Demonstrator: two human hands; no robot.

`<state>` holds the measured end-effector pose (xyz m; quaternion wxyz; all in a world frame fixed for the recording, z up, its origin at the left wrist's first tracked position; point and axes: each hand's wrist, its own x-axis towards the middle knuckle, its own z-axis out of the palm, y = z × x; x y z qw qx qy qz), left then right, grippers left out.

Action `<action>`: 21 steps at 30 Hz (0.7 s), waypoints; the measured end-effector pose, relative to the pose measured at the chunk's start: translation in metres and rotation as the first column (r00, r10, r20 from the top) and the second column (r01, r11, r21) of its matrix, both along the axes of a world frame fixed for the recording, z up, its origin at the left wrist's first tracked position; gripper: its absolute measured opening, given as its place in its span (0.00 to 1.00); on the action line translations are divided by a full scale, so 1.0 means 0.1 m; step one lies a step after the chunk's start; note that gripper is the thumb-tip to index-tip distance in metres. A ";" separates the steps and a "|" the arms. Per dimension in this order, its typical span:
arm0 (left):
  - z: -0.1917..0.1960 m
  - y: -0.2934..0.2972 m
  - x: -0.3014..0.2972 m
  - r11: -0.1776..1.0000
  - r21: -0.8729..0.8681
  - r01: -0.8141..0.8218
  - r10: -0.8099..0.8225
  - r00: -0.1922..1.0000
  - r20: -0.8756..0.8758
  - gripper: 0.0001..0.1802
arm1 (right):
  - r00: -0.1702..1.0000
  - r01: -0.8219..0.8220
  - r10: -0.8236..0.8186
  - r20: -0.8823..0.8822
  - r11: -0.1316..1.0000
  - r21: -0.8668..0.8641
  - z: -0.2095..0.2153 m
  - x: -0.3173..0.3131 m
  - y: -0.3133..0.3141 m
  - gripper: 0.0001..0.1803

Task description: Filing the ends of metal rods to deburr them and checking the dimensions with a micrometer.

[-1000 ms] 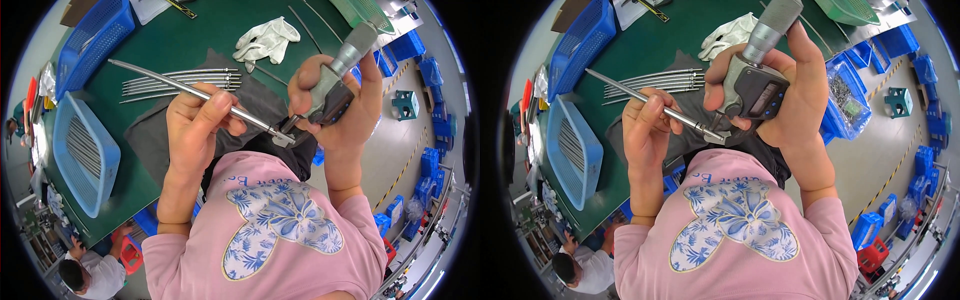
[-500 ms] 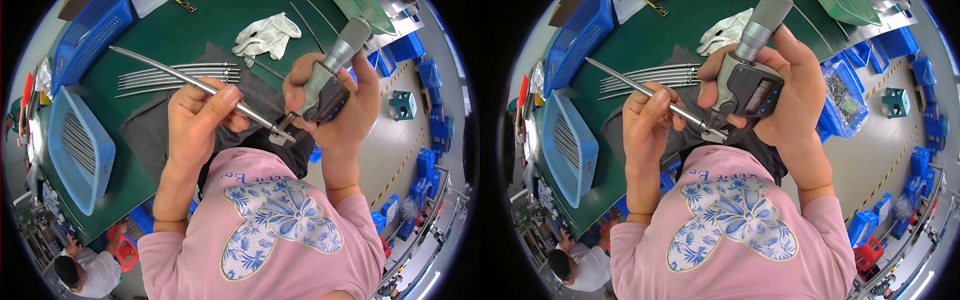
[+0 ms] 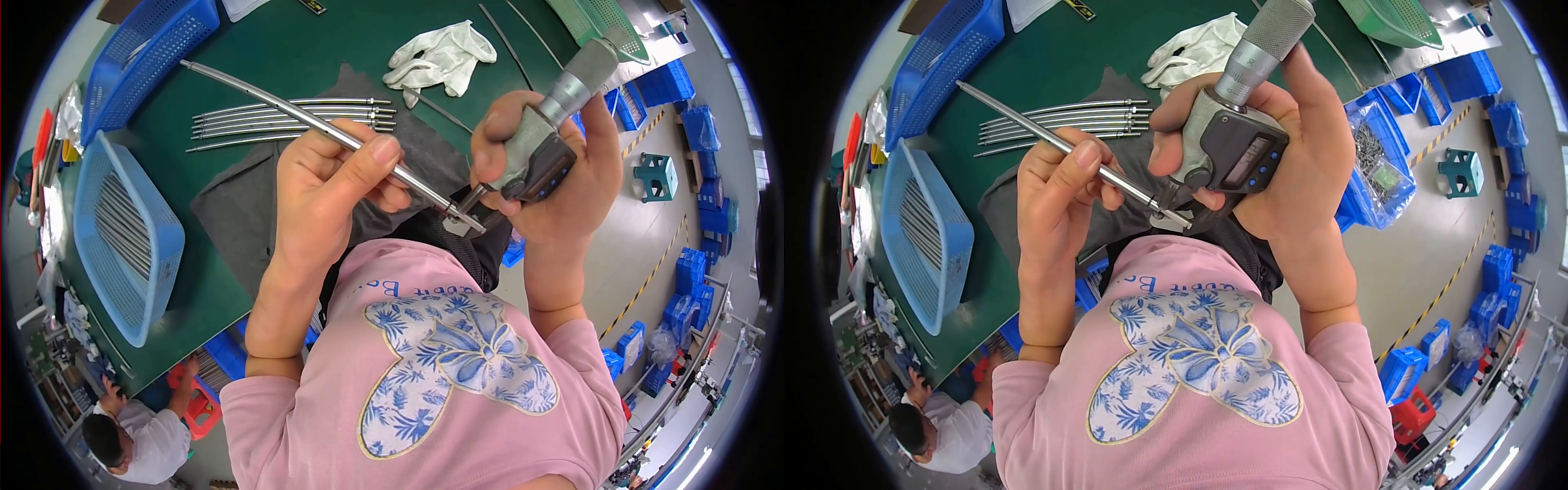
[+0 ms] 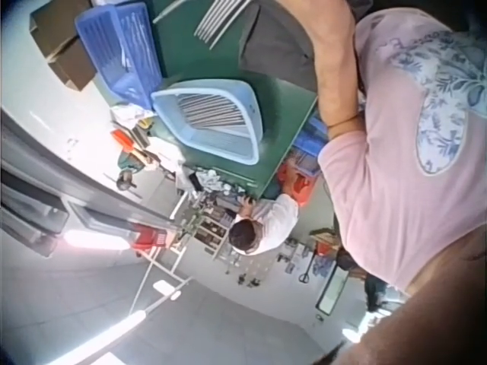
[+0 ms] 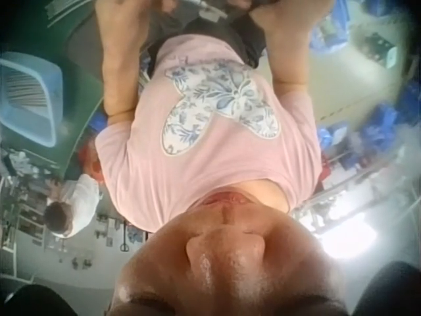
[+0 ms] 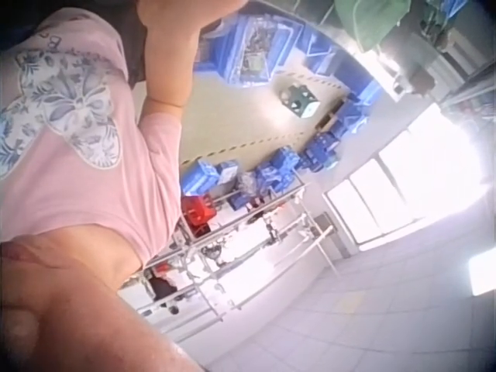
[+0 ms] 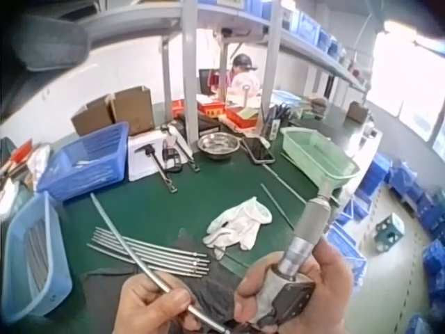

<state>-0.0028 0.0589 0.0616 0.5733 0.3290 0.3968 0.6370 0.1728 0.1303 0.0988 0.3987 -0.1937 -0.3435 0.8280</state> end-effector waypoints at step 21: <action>0.00 0.00 -0.02 1.000 0.008 0.027 -0.027 1.000 -0.009 0.06 | 0.995 0.093 -0.094 -0.018 0.995 -0.045 -0.02 -0.03 -0.05 0.45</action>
